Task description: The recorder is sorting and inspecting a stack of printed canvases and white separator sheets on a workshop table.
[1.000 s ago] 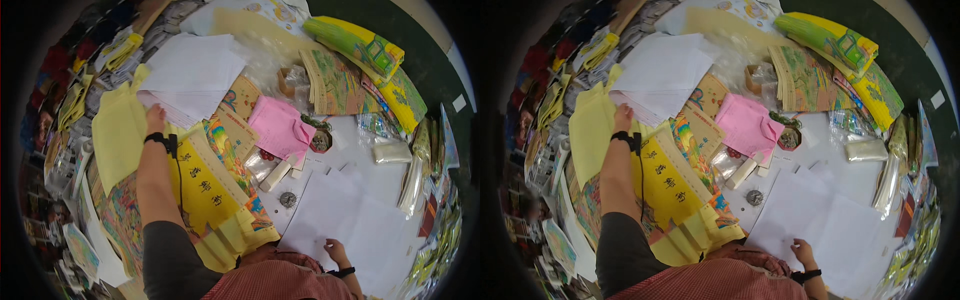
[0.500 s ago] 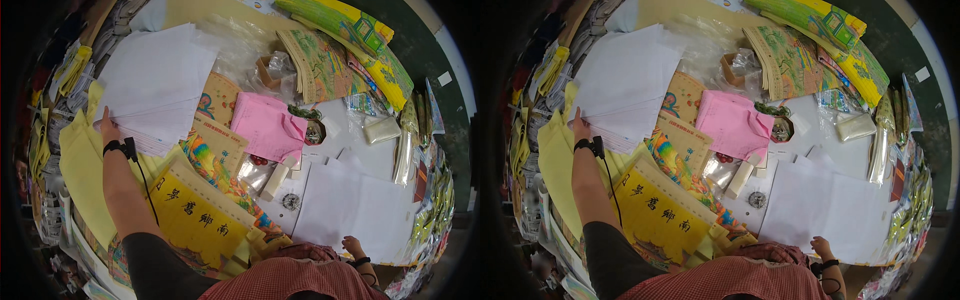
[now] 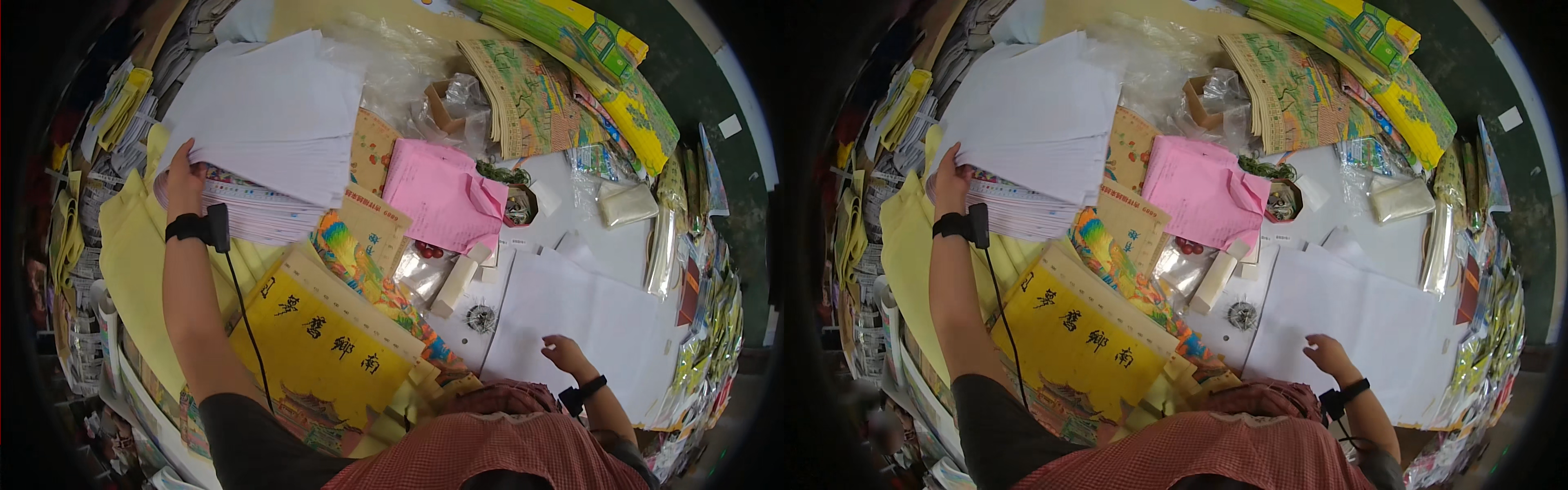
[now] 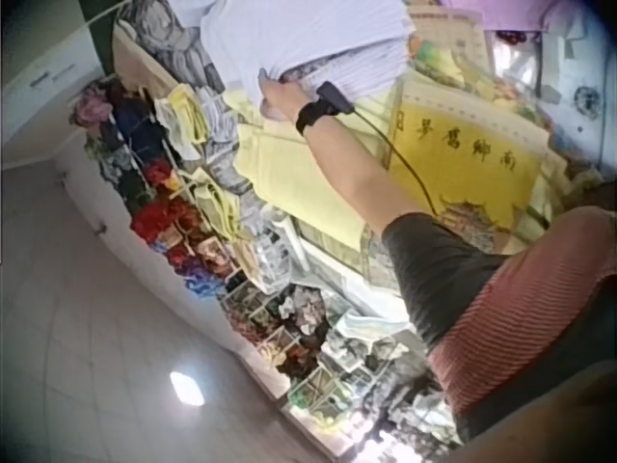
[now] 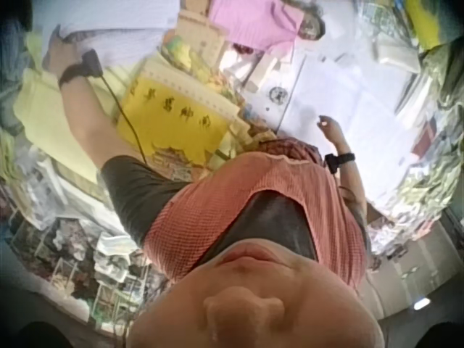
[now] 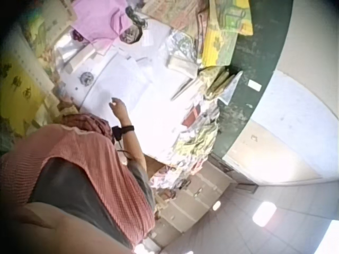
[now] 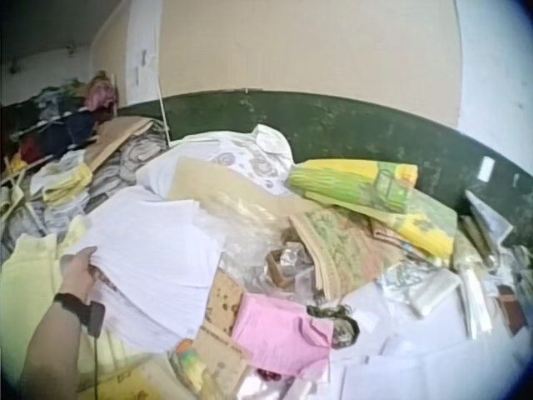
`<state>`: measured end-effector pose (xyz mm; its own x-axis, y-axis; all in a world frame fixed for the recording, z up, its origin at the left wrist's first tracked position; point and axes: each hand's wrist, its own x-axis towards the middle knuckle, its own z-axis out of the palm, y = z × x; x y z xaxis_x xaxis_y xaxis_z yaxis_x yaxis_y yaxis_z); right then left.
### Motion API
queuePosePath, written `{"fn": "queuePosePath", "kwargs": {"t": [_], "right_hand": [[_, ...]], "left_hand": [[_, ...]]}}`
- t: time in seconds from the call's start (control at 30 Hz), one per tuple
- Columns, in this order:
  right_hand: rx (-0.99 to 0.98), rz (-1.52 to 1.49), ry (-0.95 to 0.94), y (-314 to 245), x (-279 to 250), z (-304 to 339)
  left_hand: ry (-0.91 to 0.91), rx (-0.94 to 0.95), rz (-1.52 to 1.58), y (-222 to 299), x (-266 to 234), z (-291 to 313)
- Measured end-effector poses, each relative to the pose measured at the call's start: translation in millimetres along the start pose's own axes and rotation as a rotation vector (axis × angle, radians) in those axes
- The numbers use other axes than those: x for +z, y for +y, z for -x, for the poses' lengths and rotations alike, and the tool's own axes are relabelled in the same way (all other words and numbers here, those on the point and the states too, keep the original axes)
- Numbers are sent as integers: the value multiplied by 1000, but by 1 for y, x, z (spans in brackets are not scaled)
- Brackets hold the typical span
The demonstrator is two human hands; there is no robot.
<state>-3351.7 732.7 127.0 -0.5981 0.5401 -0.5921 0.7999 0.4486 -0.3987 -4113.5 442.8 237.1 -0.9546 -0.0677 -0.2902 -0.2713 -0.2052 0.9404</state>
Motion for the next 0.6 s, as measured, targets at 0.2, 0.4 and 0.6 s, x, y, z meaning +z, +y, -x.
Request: {"fn": "queuePosePath", "kwargs": {"t": [0.2, 0.4, 0.6], "right_hand": [[-723, 73, 115, -153, -60, -57], [-1204, 279, 664, -322, -114, -79], [-1213, 244, 1018, -393, -114, -143]], "left_hand": [[-311, -122, 354, 15, 41, 113], [-314, -131, 470, 14, 55, 208], [-309, -177, 459, -8, 63, 257]]}}
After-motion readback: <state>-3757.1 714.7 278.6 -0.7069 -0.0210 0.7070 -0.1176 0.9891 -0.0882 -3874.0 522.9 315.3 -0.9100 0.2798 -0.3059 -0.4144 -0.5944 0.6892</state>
